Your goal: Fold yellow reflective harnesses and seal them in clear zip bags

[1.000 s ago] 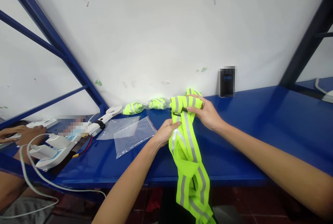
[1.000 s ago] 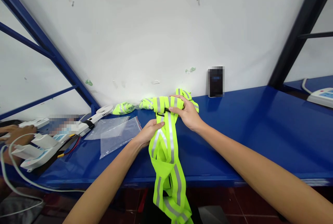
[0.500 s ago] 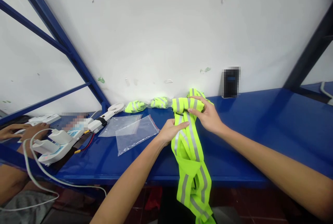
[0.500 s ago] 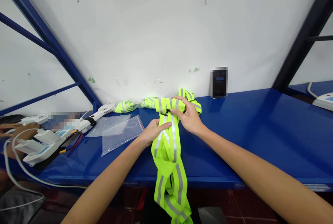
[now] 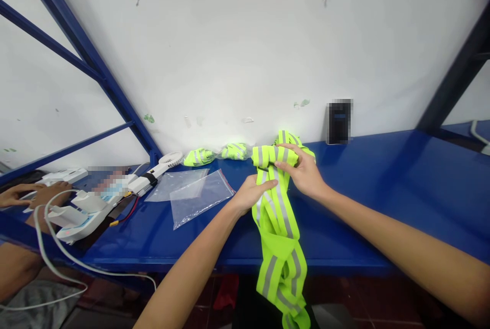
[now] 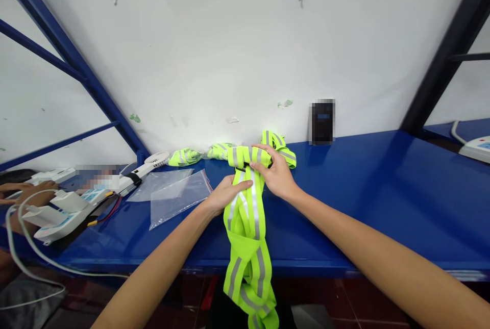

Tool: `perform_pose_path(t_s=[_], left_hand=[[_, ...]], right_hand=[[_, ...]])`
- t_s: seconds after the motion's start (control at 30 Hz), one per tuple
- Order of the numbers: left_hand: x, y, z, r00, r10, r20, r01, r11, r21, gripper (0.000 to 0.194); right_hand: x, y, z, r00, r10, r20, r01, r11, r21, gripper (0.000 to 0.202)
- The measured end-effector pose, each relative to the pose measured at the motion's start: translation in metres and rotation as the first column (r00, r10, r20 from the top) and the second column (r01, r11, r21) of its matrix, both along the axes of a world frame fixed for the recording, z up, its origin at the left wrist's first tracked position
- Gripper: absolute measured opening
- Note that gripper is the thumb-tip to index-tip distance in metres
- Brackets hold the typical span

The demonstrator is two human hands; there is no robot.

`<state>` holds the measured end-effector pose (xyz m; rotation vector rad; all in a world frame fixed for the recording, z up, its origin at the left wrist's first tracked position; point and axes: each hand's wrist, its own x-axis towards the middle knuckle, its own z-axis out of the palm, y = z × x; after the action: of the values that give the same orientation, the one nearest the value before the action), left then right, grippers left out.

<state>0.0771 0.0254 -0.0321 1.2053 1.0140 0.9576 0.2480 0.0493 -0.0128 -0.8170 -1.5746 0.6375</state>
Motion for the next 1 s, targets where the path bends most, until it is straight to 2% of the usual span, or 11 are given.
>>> perform_pose_path(t_s=[0.13, 0.33, 0.6, 0.83, 1.0], left_hand=[[0.002, -0.001, 0.0, 1.0, -0.007, -0.019, 0.008, 0.999, 0.032, 0.042], [0.002, 0.001, -0.004, 0.997, -0.04, -0.062, 0.046, 0.994, 0.102, 0.036], [-0.001, 0.003, -0.009, 0.994, -0.104, 0.019, 0.101, 0.987, 0.124, 0.034], [0.003, 0.002, -0.007, 0.993, -0.017, 0.119, -0.002, 0.988, 0.156, 0.047], [0.002, 0.003, -0.006, 0.992, 0.067, 0.103, -0.083, 0.983, 0.161, 0.048]], right_hand=[[-0.002, 0.002, -0.004, 0.998, 0.03, -0.049, -0.032, 0.999, -0.033, 0.041], [-0.002, 0.003, -0.007, 0.997, 0.046, -0.068, -0.048, 0.998, -0.035, 0.041], [-0.001, 0.004, -0.006, 0.985, 0.1, -0.14, -0.111, 0.991, -0.075, 0.042], [-0.001, -0.001, 0.002, 0.986, 0.045, -0.16, -0.053, 0.997, -0.05, 0.041], [-0.002, 0.0, 0.001, 0.979, 0.049, -0.199, -0.061, 0.997, -0.056, 0.042]])
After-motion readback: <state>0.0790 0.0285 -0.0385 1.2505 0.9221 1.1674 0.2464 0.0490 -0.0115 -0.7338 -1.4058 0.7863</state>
